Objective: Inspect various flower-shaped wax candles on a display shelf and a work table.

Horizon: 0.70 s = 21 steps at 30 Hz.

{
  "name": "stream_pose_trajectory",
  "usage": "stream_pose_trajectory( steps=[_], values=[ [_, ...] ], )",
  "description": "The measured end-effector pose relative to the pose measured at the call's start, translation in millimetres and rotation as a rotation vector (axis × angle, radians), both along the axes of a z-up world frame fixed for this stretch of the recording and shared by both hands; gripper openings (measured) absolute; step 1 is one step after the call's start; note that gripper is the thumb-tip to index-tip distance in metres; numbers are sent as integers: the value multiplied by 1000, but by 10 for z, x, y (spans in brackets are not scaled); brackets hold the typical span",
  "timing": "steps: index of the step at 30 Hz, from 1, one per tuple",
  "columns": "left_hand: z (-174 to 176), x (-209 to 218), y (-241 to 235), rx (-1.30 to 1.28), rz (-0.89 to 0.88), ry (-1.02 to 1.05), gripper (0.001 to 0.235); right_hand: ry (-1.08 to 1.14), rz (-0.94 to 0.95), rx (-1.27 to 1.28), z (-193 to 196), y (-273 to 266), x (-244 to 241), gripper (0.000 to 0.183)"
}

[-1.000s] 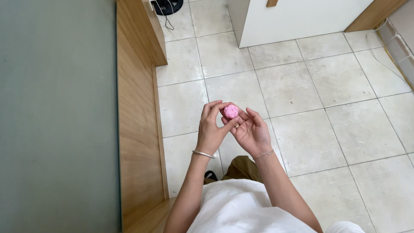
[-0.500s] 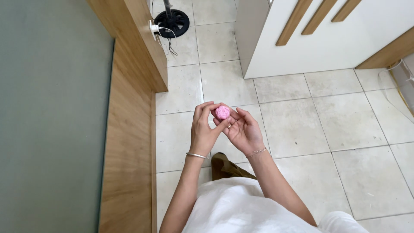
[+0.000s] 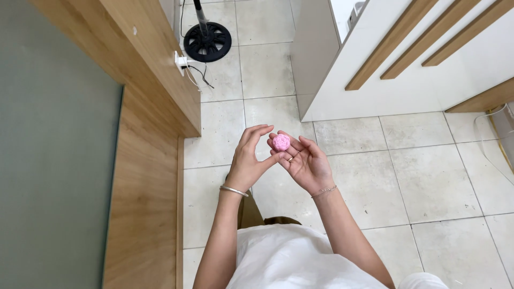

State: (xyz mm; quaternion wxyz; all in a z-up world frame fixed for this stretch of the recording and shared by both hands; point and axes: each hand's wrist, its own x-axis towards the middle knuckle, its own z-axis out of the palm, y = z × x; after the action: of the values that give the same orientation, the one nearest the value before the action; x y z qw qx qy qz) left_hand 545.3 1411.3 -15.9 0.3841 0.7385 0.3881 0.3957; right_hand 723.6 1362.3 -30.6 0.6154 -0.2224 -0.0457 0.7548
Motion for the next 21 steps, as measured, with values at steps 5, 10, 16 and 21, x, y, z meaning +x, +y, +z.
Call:
stream_pose_trajectory(
  steps=[5, 10, 16, 21],
  values=[
    [-92, 107, 1058, 36, -97, -5, 63, 16, 35, 68, -210, 923, 181, 53],
    [-48, 238, 2339, 102, -186, -2, 49, 50, 1, 179, -238, 2083, 310, 50],
    [176, 373, 3581, 83, -127, 40, 45, -7, -89, 65, -4, 3288, 286, 53],
    [71, 560, 4326, 198, 32, 68, 47, 304, -148, 183, -280, 4023, 389, 48]
  ],
)
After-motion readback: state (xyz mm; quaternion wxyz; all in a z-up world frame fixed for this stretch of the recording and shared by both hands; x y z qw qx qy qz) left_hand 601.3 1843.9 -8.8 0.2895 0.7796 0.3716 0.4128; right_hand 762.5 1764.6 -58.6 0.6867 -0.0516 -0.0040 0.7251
